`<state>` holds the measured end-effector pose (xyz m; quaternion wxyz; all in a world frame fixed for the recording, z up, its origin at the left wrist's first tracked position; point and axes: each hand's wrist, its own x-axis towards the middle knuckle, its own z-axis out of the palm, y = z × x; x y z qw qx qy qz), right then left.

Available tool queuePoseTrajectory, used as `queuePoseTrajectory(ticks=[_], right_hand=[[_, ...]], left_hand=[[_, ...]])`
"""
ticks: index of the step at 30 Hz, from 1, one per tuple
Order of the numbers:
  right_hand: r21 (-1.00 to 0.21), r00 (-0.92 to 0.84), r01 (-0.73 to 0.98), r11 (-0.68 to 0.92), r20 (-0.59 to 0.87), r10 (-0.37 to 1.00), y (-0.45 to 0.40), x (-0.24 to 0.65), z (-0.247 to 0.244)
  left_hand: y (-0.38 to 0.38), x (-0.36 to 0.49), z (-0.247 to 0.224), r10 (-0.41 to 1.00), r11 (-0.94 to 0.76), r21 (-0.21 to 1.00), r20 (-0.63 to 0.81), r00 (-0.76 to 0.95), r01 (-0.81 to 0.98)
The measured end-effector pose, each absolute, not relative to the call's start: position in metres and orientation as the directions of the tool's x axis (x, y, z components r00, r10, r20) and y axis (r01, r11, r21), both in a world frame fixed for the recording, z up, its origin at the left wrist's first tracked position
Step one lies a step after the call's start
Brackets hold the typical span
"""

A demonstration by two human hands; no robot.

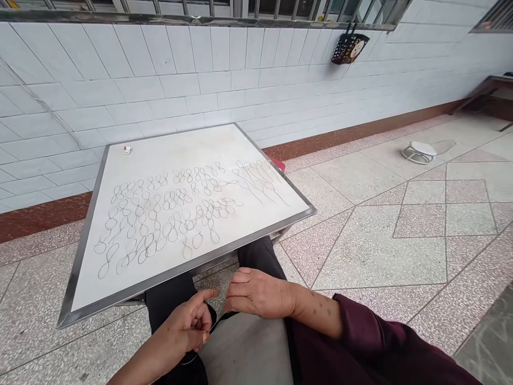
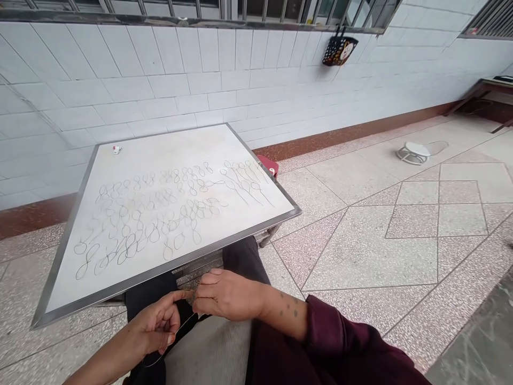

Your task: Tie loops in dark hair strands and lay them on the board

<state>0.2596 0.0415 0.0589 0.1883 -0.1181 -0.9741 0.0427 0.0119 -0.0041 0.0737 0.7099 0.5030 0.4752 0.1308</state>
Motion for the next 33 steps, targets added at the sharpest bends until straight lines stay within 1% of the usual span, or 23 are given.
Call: queuePoseTrajectory(ticks=[3,7,11,17,20,23,24,26,27,29,31,32,33], right_hand=[[-0.164,-0.896,0.216,0.962,0.359,0.262,0.042,0.255,0.060],[-0.181,-0.909,0.170,0.969,0.351,0.225,0.043,0.247,0.058],[-0.193,-0.895,0.146,0.970,0.392,0.213,0.043,0.245,0.056],[-0.102,-0.894,0.123,0.987,0.421,0.155,0.041,0.247,0.058],[-0.104,-0.881,0.182,0.978,0.425,0.209,0.040,0.249,0.057],[-0.148,-0.851,0.241,0.959,0.442,0.283,0.041,0.251,0.053],[-0.167,-0.839,0.254,0.953,0.453,0.303,0.041,0.252,0.052],[-0.203,-0.799,0.277,0.939,0.493,0.343,0.041,0.253,0.048],[-0.220,-0.769,0.292,0.931,0.525,0.365,0.041,0.253,0.046],[-0.255,-0.683,0.331,0.909,0.600,0.417,0.041,0.252,0.044],[-0.286,-0.573,0.381,0.879,0.673,0.467,0.040,0.251,0.045],[-0.301,-0.518,0.410,0.861,0.701,0.491,0.041,0.250,0.047],[-0.314,-0.465,0.438,0.843,0.723,0.511,0.041,0.249,0.050]], left_hand=[[-0.004,0.013,0.070,0.664,0.465,0.834,-0.550,0.506,0.297],[-0.002,0.017,0.069,0.665,0.451,0.839,-0.543,0.512,0.305],[-0.001,0.019,0.067,0.687,0.419,0.859,-0.512,0.516,0.295],[0.003,0.021,0.066,0.677,0.388,0.859,-0.511,0.529,0.334],[0.007,0.024,0.072,0.703,0.339,0.860,-0.501,0.504,0.382],[0.013,0.023,0.083,0.744,0.241,0.862,-0.459,0.486,0.445],[0.016,0.022,0.088,0.754,0.212,0.865,-0.440,0.487,0.454],[0.023,0.016,0.099,0.790,0.183,0.890,-0.386,0.477,0.417],[0.026,0.012,0.105,0.820,0.180,0.905,-0.355,0.450,0.386],[0.033,0.003,0.113,0.905,0.187,0.933,-0.285,0.316,0.307],[0.035,-0.004,0.114,0.980,0.171,0.971,-0.186,0.078,0.169],[0.035,-0.007,0.111,0.986,0.155,0.985,-0.149,-0.074,0.082],[0.033,-0.007,0.107,0.968,0.142,0.990,-0.141,-0.209,-0.010]])
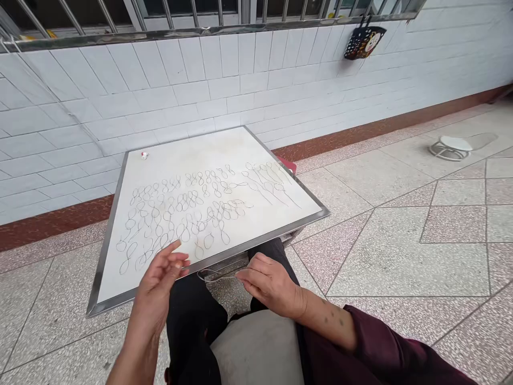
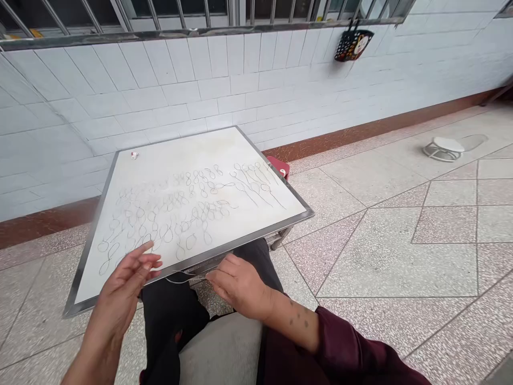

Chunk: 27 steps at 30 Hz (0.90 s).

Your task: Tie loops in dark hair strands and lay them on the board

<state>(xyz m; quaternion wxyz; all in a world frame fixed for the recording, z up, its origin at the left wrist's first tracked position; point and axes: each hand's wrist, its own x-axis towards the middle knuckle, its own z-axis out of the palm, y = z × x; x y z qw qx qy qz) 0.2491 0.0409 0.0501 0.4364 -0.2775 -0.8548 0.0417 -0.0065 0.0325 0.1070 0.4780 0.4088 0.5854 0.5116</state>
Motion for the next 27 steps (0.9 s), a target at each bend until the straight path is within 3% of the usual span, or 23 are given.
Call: queuePoseTrajectory(ticks=[2,6,11,16,23,27], right_hand=[[-0.328,-0.381,0.487,0.809,0.754,0.535,0.043,0.246,0.057],[-0.289,-0.339,0.545,0.787,0.783,0.522,0.047,0.238,0.068],[-0.226,-0.392,0.555,0.800,0.777,0.492,0.046,0.227,0.066],[-0.238,-0.427,0.523,0.818,0.758,0.493,0.043,0.223,0.063],[-0.417,-0.437,0.435,0.798,0.677,0.592,0.038,0.220,0.058],[-0.674,-0.369,0.298,0.675,0.571,0.733,0.041,0.222,0.056]], left_hand=[[0.025,0.001,0.095,0.910,0.138,0.975,-0.195,-0.366,-0.176],[0.010,0.038,0.079,0.914,0.244,0.910,-0.332,-0.235,-0.336],[0.009,0.071,0.081,0.917,0.133,0.877,-0.286,-0.279,-0.462],[0.011,0.071,0.080,0.917,0.093,0.853,-0.274,-0.289,-0.513],[0.009,0.068,0.079,0.908,0.111,0.877,-0.280,-0.311,-0.467],[0.008,0.064,0.079,0.915,0.114,0.916,-0.247,-0.318,-0.385]])
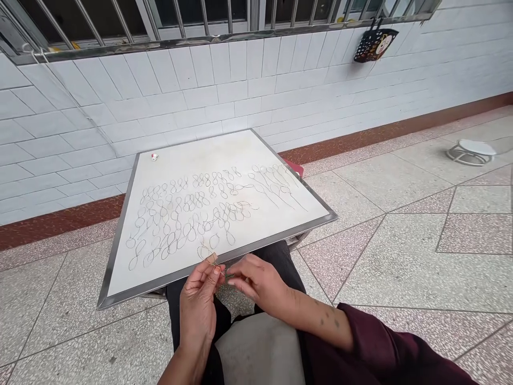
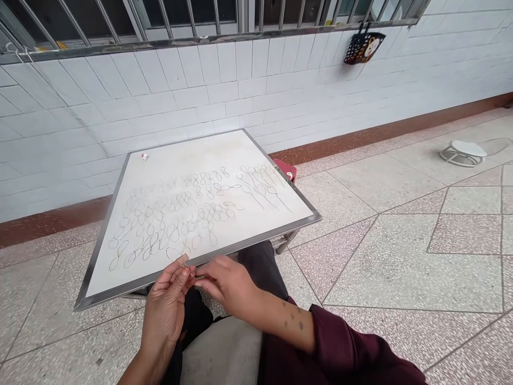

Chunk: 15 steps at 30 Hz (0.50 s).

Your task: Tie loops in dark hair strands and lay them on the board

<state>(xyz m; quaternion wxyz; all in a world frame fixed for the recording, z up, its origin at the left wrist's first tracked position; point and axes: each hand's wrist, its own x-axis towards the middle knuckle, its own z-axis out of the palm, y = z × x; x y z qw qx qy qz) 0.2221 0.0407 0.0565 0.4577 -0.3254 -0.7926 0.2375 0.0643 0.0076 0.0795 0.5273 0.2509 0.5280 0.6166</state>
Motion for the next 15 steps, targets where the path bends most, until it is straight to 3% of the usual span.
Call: queuePoseTrajectory(ticks=[3,6,10,15], right_hand=[[-0.861,-0.287,0.167,0.481,0.425,0.859,0.049,0.223,0.062],[-0.956,-0.319,-0.047,0.288,0.288,0.903,0.058,0.220,0.070],[-0.978,-0.397,-0.195,0.077,0.151,0.906,0.064,0.215,0.075],[-0.972,-0.400,-0.230,0.043,0.135,0.906,0.063,0.214,0.073]], left_hand=[[0.006,0.062,0.079,0.934,0.117,0.948,-0.206,-0.293,-0.295],[0.004,0.062,0.079,0.960,0.129,0.966,-0.178,-0.214,-0.226],[0.003,0.062,0.082,0.969,0.162,0.965,-0.195,-0.152,-0.207],[0.003,0.063,0.084,0.962,0.199,0.941,-0.241,-0.129,-0.275]])
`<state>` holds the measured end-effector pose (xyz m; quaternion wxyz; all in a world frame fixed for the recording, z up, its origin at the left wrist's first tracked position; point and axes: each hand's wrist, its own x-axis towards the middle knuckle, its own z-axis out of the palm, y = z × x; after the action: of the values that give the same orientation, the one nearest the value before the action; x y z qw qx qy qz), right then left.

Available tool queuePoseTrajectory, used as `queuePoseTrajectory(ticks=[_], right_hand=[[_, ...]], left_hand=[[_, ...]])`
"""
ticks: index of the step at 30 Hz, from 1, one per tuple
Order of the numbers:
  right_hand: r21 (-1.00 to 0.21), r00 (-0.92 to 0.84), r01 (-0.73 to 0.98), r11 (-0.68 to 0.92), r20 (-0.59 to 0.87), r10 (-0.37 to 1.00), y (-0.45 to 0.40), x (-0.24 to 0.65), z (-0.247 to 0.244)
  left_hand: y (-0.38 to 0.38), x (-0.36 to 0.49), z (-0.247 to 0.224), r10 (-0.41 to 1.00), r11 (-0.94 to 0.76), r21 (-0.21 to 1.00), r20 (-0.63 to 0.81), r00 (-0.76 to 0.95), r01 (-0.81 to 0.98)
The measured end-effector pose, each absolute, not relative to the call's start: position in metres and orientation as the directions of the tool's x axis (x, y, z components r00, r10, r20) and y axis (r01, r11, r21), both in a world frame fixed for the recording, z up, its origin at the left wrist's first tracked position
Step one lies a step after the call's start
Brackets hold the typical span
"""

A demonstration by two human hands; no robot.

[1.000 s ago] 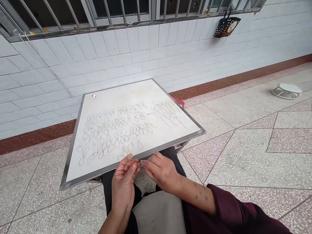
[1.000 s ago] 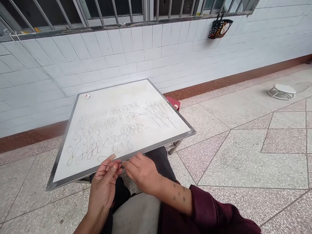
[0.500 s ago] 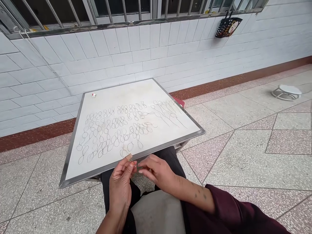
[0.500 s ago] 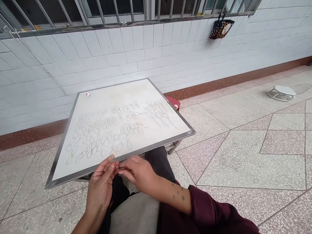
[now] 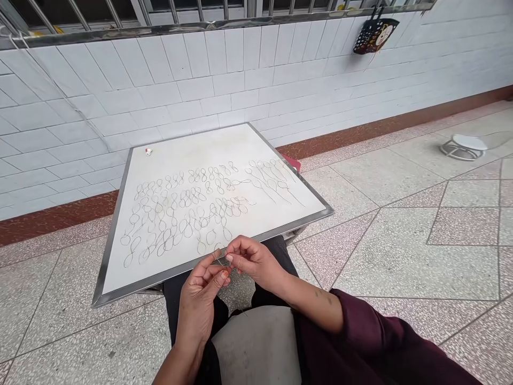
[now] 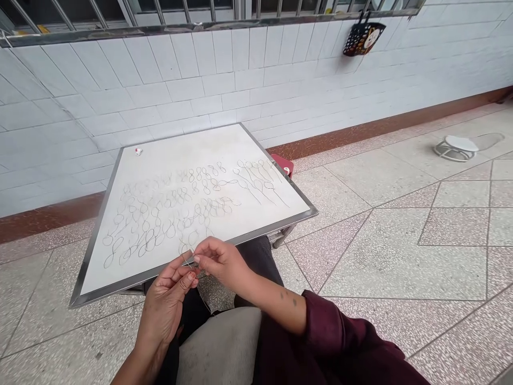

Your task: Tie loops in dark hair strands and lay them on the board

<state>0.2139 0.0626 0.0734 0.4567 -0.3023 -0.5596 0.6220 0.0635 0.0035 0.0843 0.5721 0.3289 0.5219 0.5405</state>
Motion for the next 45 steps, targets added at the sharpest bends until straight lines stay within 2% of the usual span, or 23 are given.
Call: queuePoseTrajectory(ticks=[4,8,19,24,28,31,33,35,37,40,45], right_hand=[[-0.966,-0.359,-0.255,0.047,0.139,0.923,0.060,0.213,0.073],[-0.961,-0.331,-0.275,0.030,0.124,0.936,0.057,0.210,0.075],[-0.943,-0.373,-0.313,-0.110,0.015,0.928,0.055,0.209,0.075],[-0.941,-0.350,-0.324,-0.100,0.021,0.936,0.054,0.207,0.074],[-0.962,-0.386,-0.264,-0.076,0.033,0.922,0.053,0.210,0.073],[-0.987,-0.382,-0.151,0.050,0.105,0.918,0.057,0.218,0.077],[-0.965,-0.368,-0.033,0.259,0.253,0.895,0.063,0.225,0.082],[-0.841,-0.436,0.078,0.535,0.454,0.777,0.072,0.232,0.090],[-0.657,-0.569,0.132,0.742,0.563,0.600,0.079,0.238,0.100],[-0.502,-0.733,0.179,0.846,0.505,0.455,0.086,0.242,0.115],[-0.431,-0.807,0.228,0.873,0.418,0.417,0.084,0.242,0.125]], left_hand=[[0.005,0.065,0.083,0.954,0.211,0.909,-0.272,-0.127,-0.360],[0.005,0.066,0.083,0.944,0.219,0.901,-0.292,-0.151,-0.374],[0.005,0.068,0.087,0.941,0.149,0.889,-0.262,-0.214,-0.434],[0.004,0.069,0.087,0.937,0.159,0.883,-0.277,-0.215,-0.443],[0.004,0.069,0.086,0.936,0.154,0.892,-0.269,-0.227,-0.424],[0.003,0.068,0.086,0.945,0.161,0.908,-0.255,-0.206,-0.387],[0.002,0.066,0.085,0.955,0.167,0.926,-0.237,-0.178,-0.339],[0.001,0.065,0.085,0.963,0.167,0.943,-0.219,-0.158,-0.288],[0.000,0.064,0.085,0.967,0.164,0.954,-0.206,-0.150,-0.251],[-0.001,0.065,0.085,0.970,0.163,0.963,-0.196,-0.145,-0.215],[-0.003,0.063,0.088,0.967,0.172,0.965,-0.203,-0.153,-0.196]])
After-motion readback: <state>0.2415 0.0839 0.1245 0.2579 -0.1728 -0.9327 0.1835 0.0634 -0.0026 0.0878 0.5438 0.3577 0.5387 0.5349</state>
